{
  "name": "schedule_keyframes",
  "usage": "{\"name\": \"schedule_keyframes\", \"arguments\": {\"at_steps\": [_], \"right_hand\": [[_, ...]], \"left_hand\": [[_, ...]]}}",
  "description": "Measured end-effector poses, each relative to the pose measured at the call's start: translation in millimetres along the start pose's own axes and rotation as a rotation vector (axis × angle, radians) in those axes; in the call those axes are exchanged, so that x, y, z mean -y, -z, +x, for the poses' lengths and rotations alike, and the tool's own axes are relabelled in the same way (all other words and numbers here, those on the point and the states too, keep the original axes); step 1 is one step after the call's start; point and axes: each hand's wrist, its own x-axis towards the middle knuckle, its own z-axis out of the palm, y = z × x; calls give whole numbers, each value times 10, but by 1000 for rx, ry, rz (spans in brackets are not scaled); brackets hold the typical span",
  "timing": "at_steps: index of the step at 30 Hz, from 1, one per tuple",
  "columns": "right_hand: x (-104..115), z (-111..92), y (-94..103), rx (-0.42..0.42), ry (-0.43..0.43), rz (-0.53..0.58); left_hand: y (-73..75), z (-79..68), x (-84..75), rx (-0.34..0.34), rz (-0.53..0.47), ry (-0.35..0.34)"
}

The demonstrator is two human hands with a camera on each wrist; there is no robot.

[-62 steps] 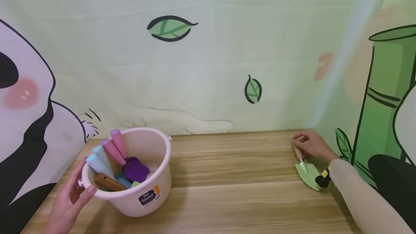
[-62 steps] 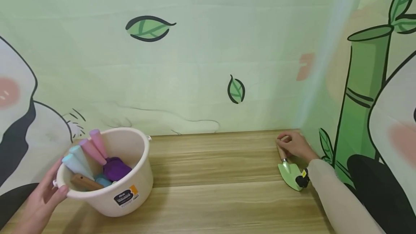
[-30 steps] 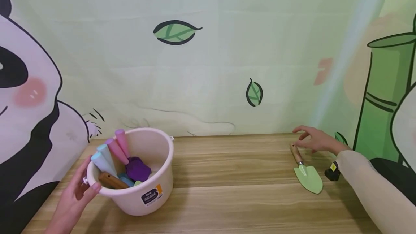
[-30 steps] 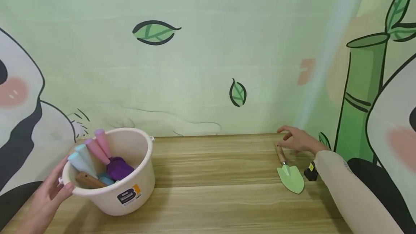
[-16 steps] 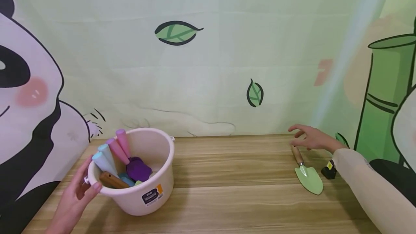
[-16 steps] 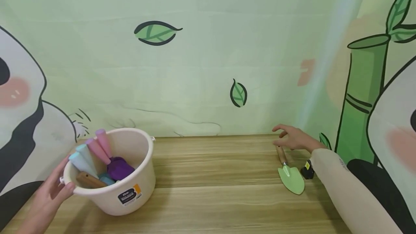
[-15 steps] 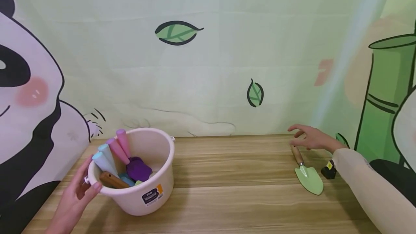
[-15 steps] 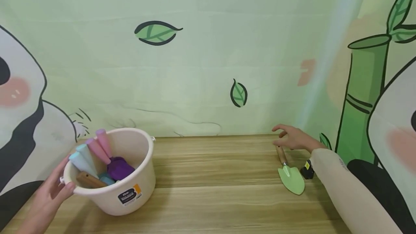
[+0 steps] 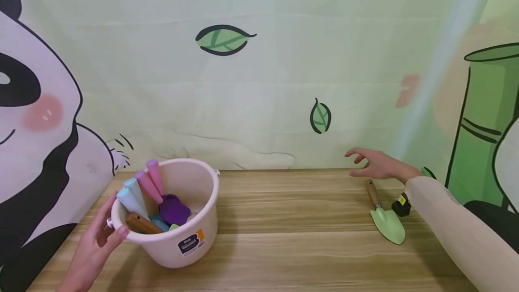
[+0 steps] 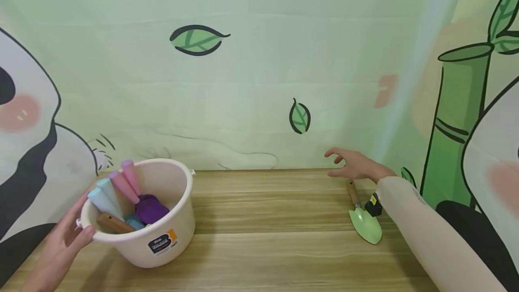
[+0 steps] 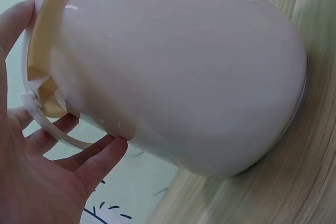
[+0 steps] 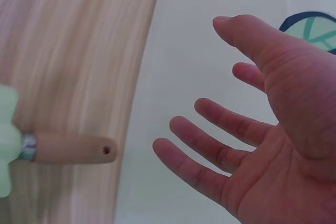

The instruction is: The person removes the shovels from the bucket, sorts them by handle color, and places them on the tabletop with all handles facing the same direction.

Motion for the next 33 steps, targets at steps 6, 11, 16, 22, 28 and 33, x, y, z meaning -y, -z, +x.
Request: {"name": "schedule_keyframes", "arguments": {"at_steps": [6, 11, 16, 22, 28, 33], "right_hand": [[202, 123, 57, 15, -7, -25], [390, 254, 103, 38, 5, -40], [587, 380, 133, 61, 33, -50], [845, 517, 141, 90, 51, -56], [1119, 645, 159, 108, 82, -46], [1312, 755, 166, 125, 102, -42]], "left_hand": [[-13, -1, -25, -9, 7, -22], [-22, -5, -33, -14, 26, -21], [-23, 3, -7, -17, 24, -11], [-23, -4, 15, -25, -8, -23], [-17, -3, 11, -17, -4, -13], [-11, 7, 0, -5, 25, 22]]}}
